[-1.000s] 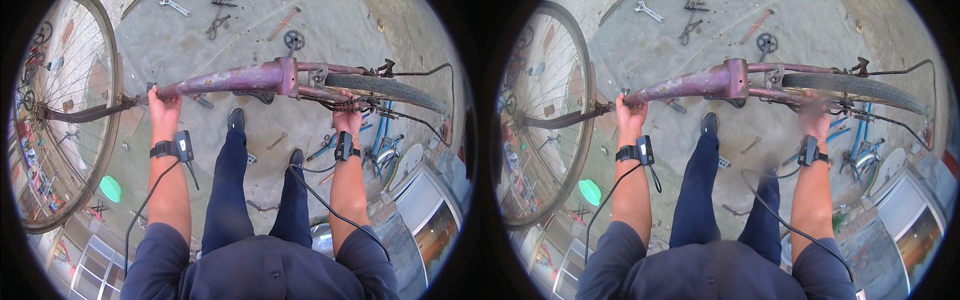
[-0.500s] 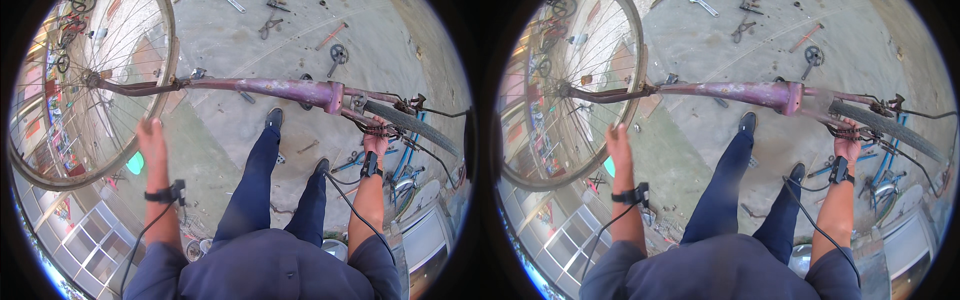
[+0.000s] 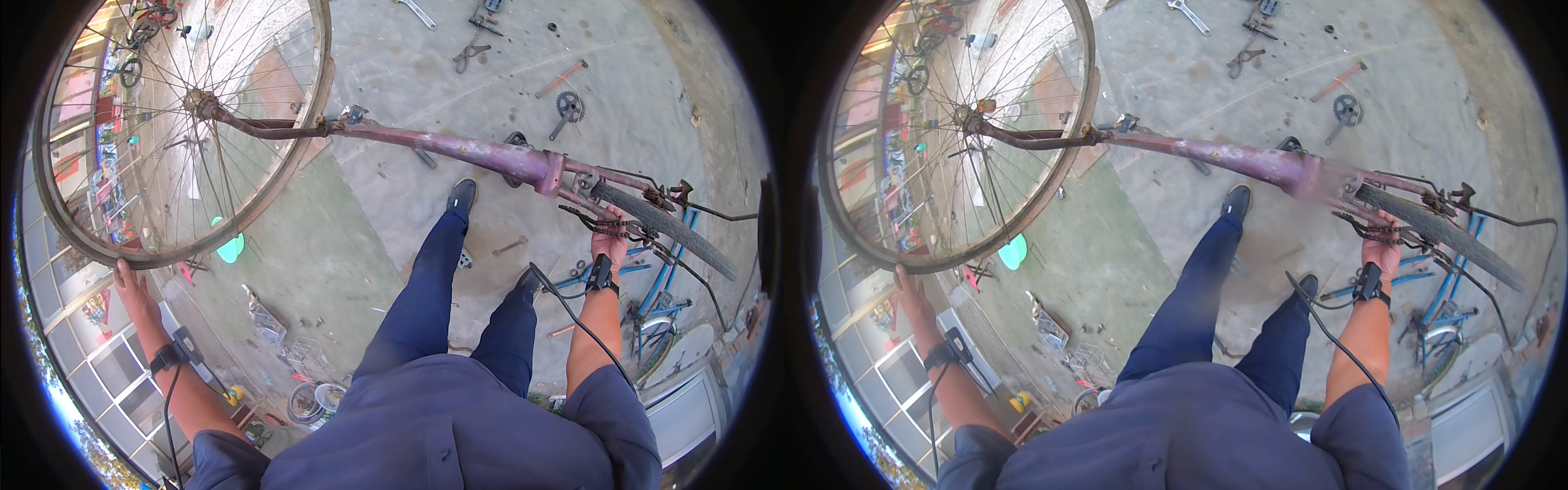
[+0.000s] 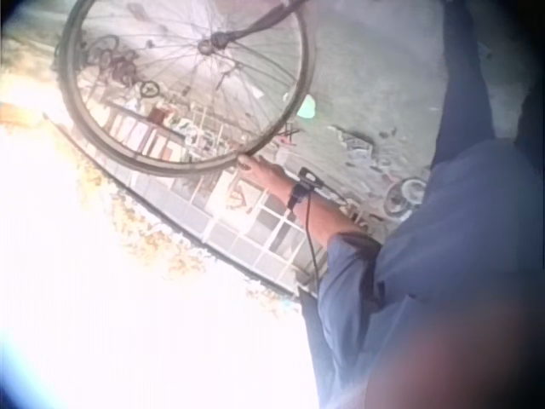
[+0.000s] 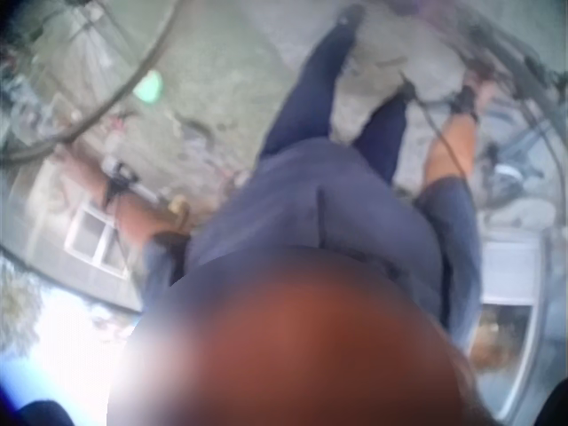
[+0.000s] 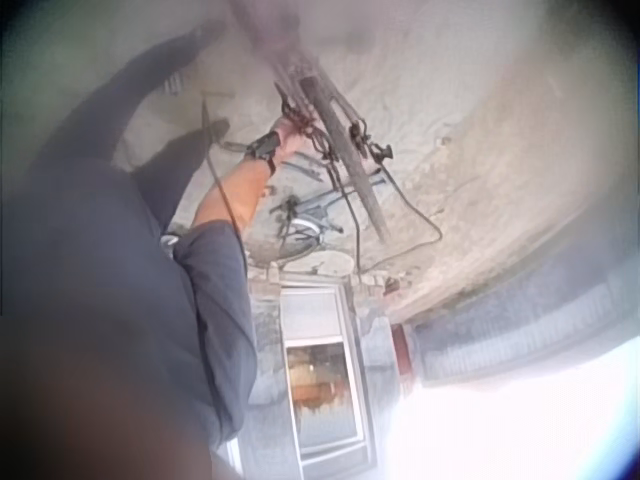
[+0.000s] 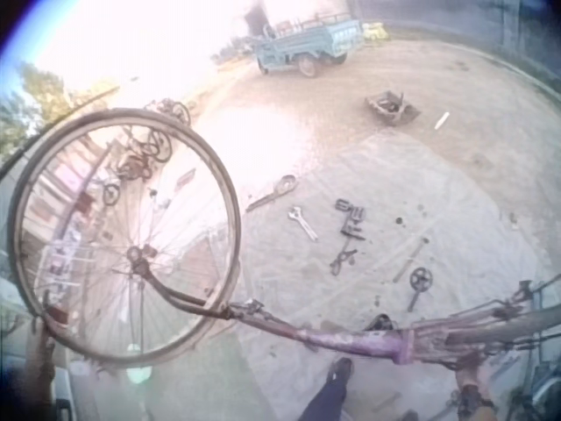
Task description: The person secures a small device to the front basket of a red bicycle, then moves to a purple bicycle frame and removes a pedal crank arm. The person handles the removed crank arm and inspects it.
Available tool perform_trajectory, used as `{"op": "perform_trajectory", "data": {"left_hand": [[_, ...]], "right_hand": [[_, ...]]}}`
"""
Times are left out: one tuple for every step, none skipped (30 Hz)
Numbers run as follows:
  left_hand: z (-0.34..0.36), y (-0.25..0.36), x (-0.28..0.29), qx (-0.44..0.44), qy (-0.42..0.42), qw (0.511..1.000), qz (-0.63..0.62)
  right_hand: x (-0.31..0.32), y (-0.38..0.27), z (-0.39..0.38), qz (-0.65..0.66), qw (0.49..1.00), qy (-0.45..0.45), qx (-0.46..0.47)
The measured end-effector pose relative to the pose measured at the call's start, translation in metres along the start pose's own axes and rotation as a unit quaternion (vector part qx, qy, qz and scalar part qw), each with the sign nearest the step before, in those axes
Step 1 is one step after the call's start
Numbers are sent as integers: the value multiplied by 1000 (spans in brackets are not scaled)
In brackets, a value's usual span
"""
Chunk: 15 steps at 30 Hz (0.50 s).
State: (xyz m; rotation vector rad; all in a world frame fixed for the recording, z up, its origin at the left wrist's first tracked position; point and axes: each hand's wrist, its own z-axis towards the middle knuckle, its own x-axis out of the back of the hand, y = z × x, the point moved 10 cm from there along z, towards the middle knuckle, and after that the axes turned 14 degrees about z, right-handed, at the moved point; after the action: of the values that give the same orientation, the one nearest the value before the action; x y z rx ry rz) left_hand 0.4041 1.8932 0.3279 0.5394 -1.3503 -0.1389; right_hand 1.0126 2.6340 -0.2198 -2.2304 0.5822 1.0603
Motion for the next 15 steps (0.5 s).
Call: {"op": "perform_trajectory", "data": {"left_hand": [[2, -15, -12, 49, -36, 995, -78], [2, -18, -33, 65, -102, 984, -129], [4, -15, -45, 42, -127, 985, -110], [-1, -15, -53, 29, -143, 984, -97], [-5, -13, -59, 19, -160, 984, -82], [-10, -6, -59, -29, -150, 988, -19], [-16, -4, -59, -42, -138, 989, -36], [-18, -6, -59, -15, -124, 990, -72], [-21, -10, -61, 24, -116, 985, -128], [-25, -5, -56, 10, -102, 988, -111], [-31, 0, -51, 6, -94, 989, -116], [-37, 1, -43, 26, -68, 990, -121], [-46, 12, -35, -4, -67, 993, -98], [-57, 19, -24, -10, -51, 996, -76], [-66, 32, -18, -29, -40, 997, -52]], "right_hand": [[5, 0, 0, -2, 1000, 21, -2], [6, 1, 1, 2, 1000, 21, -9], [11, -1, 2, -7, 999, 41, 1], [10, 1, 2, -3, 999, 33, -11], [16, -2, 2, -19, 998, 60, 0], [4, 1, 2, 6, 1000, -1, -9], [4, 3, 3, 11, 1000, -1, -16], [4, 3, 4, 12, 1000, 6, -16], [7, 1, 5, 8, 1000, 22, -10], [3, 3, 6, 19, 1000, 8, -18], [-1, 4, 6, 31, 999, -12, -30], [-1, 5, 8, 35, 999, -10, -28], [2, 3, 8, 32, 999, -2, -22], [7, 3, 9, 31, 999, 13, -23], [5, 5, 10, 38, 999, -8, -37]]}}
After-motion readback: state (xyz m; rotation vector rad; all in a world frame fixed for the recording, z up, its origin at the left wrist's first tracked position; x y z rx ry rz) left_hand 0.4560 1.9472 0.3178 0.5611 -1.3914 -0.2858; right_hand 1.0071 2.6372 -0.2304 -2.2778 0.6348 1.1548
